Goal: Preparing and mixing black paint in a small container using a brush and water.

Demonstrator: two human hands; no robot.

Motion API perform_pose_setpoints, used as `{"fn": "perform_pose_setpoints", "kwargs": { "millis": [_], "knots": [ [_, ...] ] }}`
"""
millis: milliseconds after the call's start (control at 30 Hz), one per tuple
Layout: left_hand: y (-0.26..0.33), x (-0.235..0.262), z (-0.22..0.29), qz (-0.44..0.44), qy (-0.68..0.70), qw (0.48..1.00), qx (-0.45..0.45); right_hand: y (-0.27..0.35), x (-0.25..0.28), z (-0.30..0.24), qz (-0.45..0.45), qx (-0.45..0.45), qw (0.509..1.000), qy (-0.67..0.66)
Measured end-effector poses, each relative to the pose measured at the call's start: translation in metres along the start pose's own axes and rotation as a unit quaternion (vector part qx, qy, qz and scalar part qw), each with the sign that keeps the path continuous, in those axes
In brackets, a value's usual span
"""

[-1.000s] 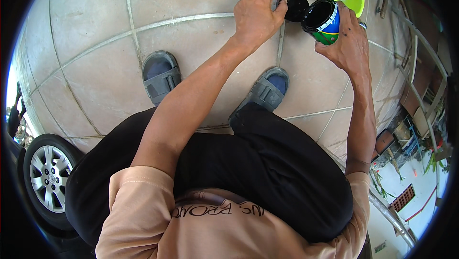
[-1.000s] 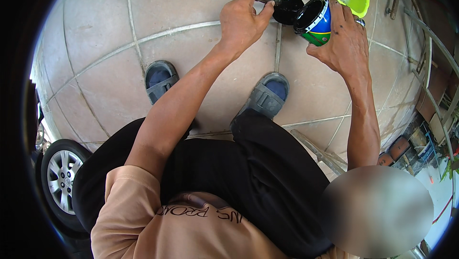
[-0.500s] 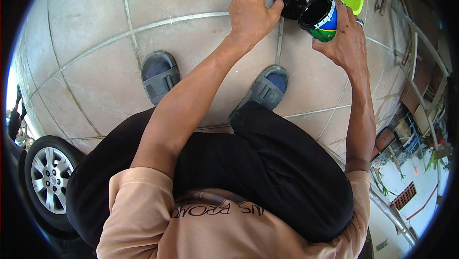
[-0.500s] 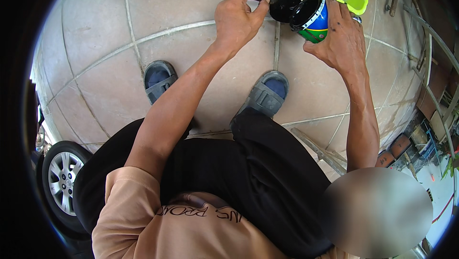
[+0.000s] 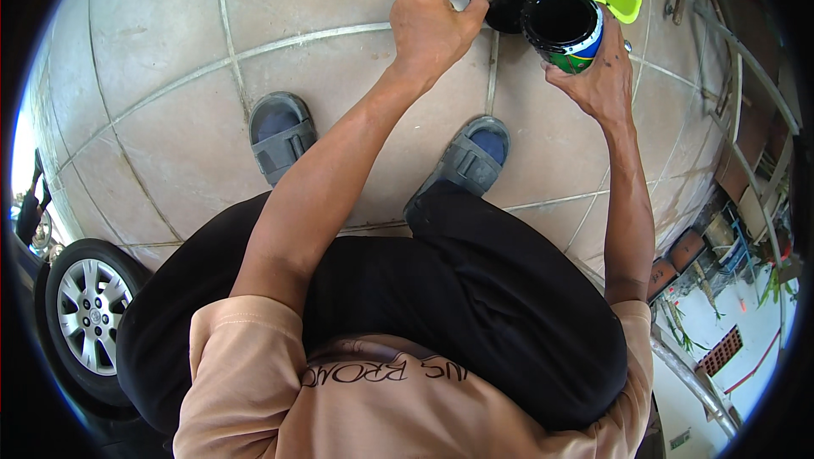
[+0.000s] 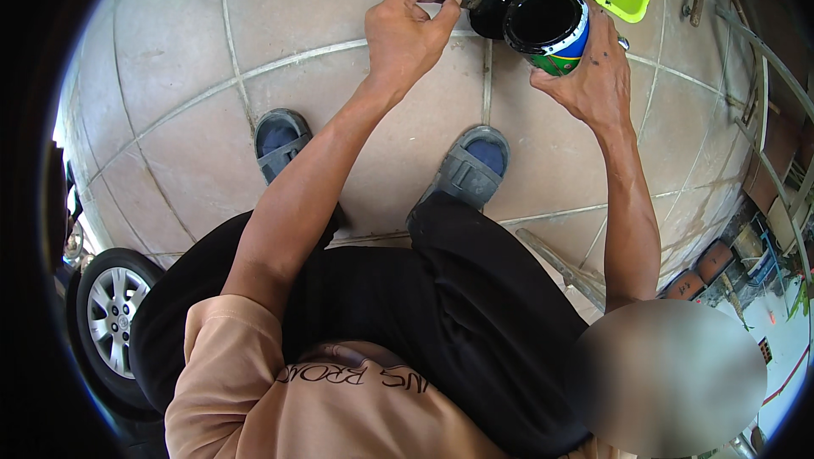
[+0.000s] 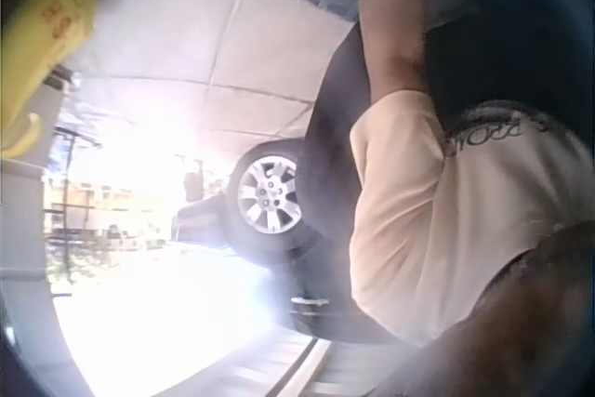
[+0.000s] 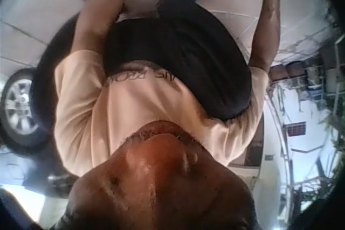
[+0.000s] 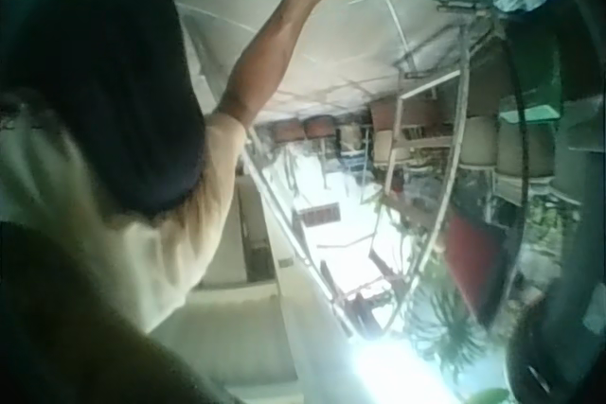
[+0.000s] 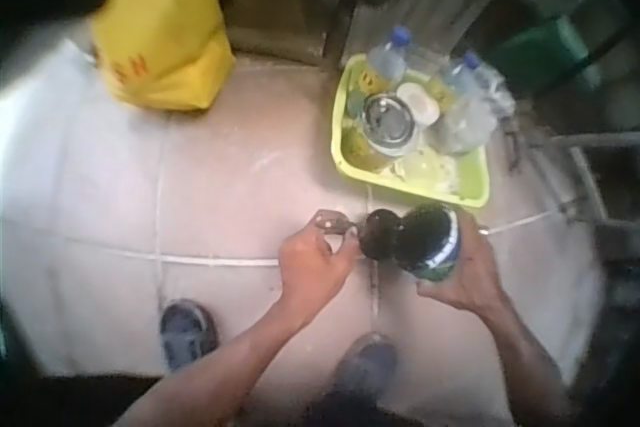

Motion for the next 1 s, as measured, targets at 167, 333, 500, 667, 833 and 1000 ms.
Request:
{"fn": "perform_pose_setpoints", "kwargs": {
  "millis": [167, 333, 500, 667, 833, 1000],
  "knots": [
    [0.004, 0.003, 0.002, 0.029, 0.021, 0.999, 0.007, 0.004, 0.001, 0.006, 0.006, -0.012, 0.999, -0.047],
    [0.004, 0.004, 0.000, 0.039, 0.027, 0.998, 0.031, 0.009, -0.002, 0.015, 0.008, -0.009, 0.998, -0.063],
    [0.008, 0.006, 0.007, 0.036, 0.027, 0.998, 0.032, 0.013, -0.004, 0.025, 0.006, -0.017, 0.999, -0.047],
    [0.010, 0.007, 0.015, 0.034, 0.029, 0.999, 0.030, 0.012, -0.007, 0.025, -0.006, -0.008, 0.999, -0.037],
    [0.007, 0.009, 0.030, 0.025, 0.061, 0.997, 0.030, 0.007, -0.007, 0.016, -0.008, 0.008, 1.000, -0.029],
    [0.011, 0.011, 0.032, 0.052, 0.040, 0.995, -0.068, 0.001, -0.009, 0.012, -0.001, 0.024, 0.999, -0.042]
  ]
}}
Point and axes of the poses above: each hand's wrist, its own y-axis away from the middle knuckle, its own x-axis out of the back of the hand, z = x × y, the point moved 6 cm from there along -y, towards the middle knuckle, and after that the axes turned 15 degrees about -y, right-handed, at the moved point
